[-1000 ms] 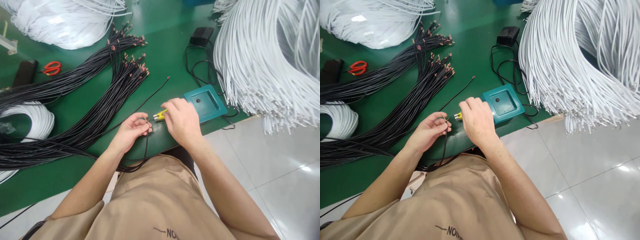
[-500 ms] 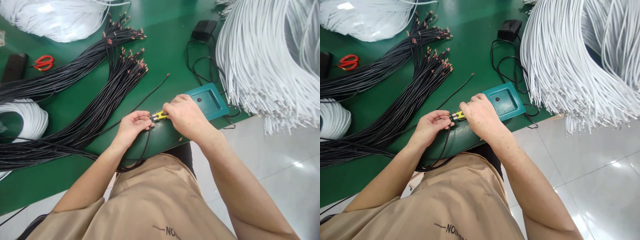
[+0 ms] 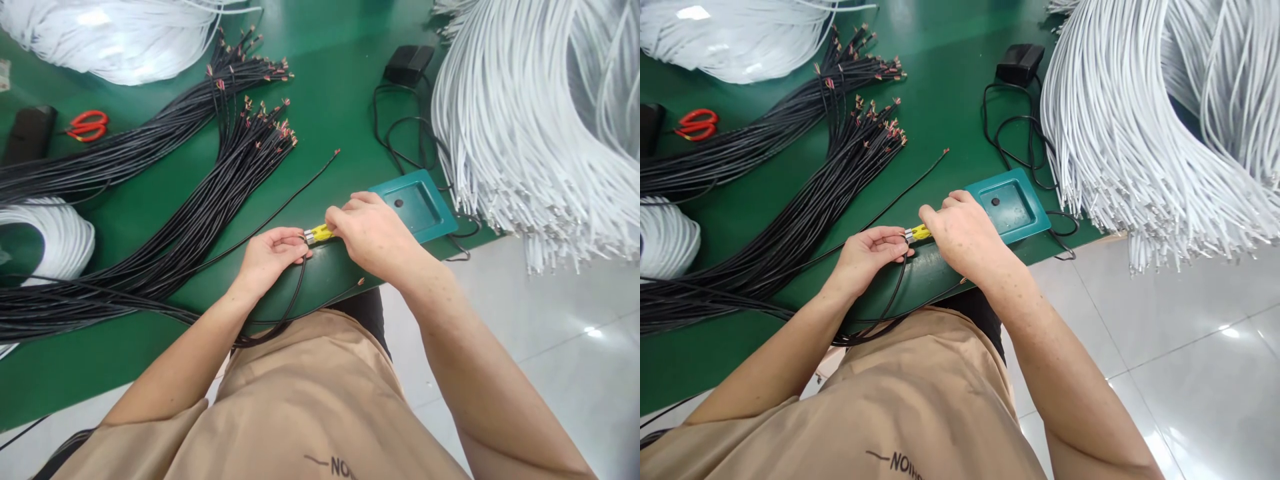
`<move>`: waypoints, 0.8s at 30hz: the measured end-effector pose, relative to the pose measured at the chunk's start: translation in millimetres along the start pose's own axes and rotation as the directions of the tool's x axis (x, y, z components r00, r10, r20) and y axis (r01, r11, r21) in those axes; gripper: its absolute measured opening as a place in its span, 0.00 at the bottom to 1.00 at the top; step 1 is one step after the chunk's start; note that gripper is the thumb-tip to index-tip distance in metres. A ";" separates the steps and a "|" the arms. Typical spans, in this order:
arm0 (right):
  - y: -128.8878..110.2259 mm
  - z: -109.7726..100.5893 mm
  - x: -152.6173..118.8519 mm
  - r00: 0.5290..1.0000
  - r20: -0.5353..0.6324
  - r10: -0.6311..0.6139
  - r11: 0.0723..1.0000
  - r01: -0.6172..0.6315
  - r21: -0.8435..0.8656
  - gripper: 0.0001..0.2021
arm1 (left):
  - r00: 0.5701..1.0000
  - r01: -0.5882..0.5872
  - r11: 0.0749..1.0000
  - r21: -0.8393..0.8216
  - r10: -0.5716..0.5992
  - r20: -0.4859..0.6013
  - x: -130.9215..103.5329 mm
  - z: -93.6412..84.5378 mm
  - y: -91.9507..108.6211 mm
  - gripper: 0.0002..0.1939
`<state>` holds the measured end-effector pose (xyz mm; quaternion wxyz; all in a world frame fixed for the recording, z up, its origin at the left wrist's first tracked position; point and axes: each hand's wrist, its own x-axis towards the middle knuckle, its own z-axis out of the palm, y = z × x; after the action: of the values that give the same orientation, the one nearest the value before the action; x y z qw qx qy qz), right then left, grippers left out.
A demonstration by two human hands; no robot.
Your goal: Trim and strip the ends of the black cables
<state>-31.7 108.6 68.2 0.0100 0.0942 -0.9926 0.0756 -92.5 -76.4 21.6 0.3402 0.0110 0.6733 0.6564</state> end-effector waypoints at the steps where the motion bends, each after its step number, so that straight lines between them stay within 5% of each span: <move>1: 0.4 -0.1 -1.5 1.000 -0.025 0.004 1.000 -0.004 0.012 0.10 | 1.000 0.005 1.000 -0.004 -0.005 0.001 0.1 -0.1 -0.2 0.21; 6: 8.2 5.4 -12.0 0.922 -0.253 0.292 0.944 -0.320 -0.077 0.16 | 1.000 0.010 0.999 -0.033 -0.009 0.027 1.7 -1.7 -2.6 0.19; 9: 13.6 13.0 -15.5 0.882 -0.272 0.385 0.906 -0.418 -0.075 0.21 | 0.999 0.024 0.998 -0.050 -0.023 0.036 1.0 -3.0 -2.4 0.18; 15: 8.5 13.7 -12.1 0.879 -0.301 0.369 0.912 -0.405 -0.064 0.20 | 1.000 0.007 1.000 -0.020 -0.007 -0.002 -7.5 -10.5 -0.6 0.19; 24: -55.1 15.2 -3.4 0.945 -0.253 0.208 0.952 -0.136 0.275 0.08 | 0.994 -0.082 0.991 -0.101 0.088 0.062 -20.6 -21.0 0.6 0.27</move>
<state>-18.0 53.4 61.2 0.1308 -0.0046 -0.9678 0.2152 -86.8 -104.2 29.3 0.3342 0.0447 0.6273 0.7020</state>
